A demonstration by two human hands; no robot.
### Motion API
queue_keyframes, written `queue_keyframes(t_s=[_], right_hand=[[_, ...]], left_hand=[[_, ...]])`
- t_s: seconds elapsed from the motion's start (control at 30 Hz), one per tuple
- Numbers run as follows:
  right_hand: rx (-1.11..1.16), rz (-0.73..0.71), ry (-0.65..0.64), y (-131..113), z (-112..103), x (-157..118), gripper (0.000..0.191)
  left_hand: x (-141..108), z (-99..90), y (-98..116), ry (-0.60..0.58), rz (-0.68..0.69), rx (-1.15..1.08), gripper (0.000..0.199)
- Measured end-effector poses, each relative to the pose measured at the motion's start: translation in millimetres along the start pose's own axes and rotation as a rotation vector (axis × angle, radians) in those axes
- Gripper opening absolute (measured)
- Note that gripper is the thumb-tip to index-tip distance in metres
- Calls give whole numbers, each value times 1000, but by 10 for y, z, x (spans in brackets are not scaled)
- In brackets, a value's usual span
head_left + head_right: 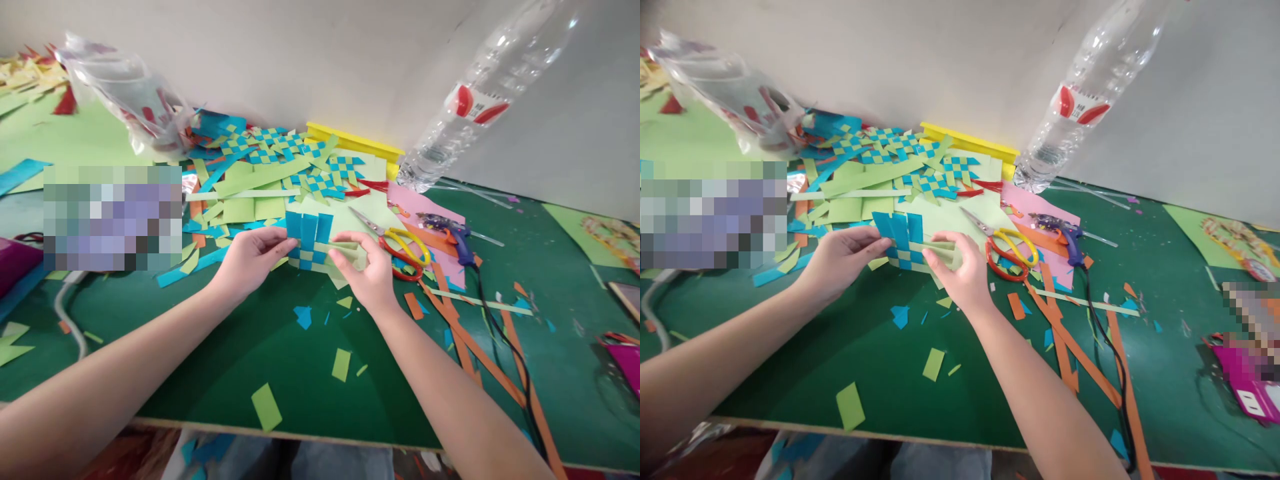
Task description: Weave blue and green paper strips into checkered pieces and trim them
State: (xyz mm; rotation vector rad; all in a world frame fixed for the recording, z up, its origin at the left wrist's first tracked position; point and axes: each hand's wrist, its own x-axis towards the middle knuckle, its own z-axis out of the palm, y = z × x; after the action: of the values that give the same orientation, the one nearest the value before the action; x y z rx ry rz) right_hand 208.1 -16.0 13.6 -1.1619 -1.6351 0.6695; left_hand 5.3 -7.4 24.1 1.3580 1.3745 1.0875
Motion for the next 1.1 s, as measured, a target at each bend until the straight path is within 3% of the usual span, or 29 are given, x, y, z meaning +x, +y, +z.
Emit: queue_keyframes(t_s=[0.1,0.23,0.37,0.57,0.8,0.9,1.1], right_hand=[[-27,24,8,31,5,-9,16],[-30,15,20,71,26,-19,15],[-19,-23,1,65,33,-27,12],[-24,-46,-34,41,45,-23,7],[-39,-170,-94,-12,32,-38,6],[-73,-235,-66,-32,26,-43,17],[-162,-433,-17,34,49,-29,12]], left_hand=[[3,-16,-26,-45,20,69,31],[-1,-11,-23,-25,-2,-49,33],[-14,-11,2,-179,32,-147,38],[-24,-15,-9,-235,55,-177,31],[-42,-32,-1,-121,89,76,26],[-36,-40,-13,-80,106,124,29],[-18,-47,-13,-79,136,168,26]])
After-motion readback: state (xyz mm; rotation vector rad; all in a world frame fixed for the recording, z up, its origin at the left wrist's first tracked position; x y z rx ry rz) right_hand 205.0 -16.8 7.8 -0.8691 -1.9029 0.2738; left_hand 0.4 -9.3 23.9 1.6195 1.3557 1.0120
